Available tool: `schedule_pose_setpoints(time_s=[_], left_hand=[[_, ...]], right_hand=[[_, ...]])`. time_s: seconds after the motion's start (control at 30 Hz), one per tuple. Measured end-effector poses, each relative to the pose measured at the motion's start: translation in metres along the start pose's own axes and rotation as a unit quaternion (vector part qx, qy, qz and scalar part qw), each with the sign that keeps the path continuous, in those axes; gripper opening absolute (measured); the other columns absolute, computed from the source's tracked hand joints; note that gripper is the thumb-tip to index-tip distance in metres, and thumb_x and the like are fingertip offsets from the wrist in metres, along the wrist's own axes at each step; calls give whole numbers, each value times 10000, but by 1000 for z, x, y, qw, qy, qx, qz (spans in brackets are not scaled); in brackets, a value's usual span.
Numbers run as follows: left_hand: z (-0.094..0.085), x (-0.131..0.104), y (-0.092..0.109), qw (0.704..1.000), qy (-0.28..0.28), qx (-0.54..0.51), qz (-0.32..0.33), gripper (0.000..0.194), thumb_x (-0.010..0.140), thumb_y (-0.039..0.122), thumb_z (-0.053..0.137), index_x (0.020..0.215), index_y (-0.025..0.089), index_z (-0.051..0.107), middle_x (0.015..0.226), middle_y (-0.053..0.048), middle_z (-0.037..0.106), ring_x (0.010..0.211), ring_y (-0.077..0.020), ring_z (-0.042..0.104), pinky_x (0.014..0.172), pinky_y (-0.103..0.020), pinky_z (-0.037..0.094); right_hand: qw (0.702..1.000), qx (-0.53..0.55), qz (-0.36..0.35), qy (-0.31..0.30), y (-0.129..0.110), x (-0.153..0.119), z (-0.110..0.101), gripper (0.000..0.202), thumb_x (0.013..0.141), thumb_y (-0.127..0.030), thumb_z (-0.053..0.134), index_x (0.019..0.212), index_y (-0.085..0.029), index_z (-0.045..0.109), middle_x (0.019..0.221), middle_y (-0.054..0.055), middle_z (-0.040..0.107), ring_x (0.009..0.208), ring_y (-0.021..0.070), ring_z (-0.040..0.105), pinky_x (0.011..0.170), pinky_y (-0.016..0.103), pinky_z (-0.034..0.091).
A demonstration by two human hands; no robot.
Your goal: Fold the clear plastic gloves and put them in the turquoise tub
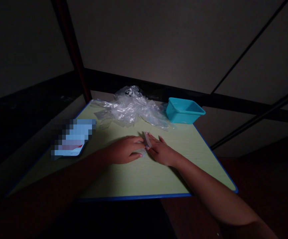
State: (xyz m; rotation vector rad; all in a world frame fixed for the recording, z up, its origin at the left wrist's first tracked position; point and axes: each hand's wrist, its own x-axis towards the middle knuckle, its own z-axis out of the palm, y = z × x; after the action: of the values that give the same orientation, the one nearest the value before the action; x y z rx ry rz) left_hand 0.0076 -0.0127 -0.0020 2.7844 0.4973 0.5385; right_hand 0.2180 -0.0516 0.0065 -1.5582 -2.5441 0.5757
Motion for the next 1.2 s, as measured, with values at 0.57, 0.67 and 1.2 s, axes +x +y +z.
schedule_pose_setpoints(time_s=[0.57,0.67,1.2], left_hand=[[-18,-1,-12,994,35,28,-95,183,769,258,692,945,209,676,939,-45,557,966,-227,460,865,-345,406],[-16,-2,-14,994,23,18,-101,236,752,271,716,975,214,662,955,-41,549,983,-228,448,883,-348,393],[-4,-5,-22,964,18,92,-249,517,617,523,778,1018,253,593,1363,-99,400,1299,-365,261,1039,-535,227]], right_hand=[[998,-62,-20,14,0,-1,4,746,843,-152,390,1512,-164,58,1560,126,100,1439,232,91,1107,574,122],[997,-74,-24,4,-2,-2,2,768,824,-111,378,1511,-209,50,1566,94,50,1439,225,87,1097,599,108],[985,-164,-62,-11,-10,-3,-2,725,850,-46,354,1493,-315,154,1563,64,-1,1436,221,44,1111,540,146]])
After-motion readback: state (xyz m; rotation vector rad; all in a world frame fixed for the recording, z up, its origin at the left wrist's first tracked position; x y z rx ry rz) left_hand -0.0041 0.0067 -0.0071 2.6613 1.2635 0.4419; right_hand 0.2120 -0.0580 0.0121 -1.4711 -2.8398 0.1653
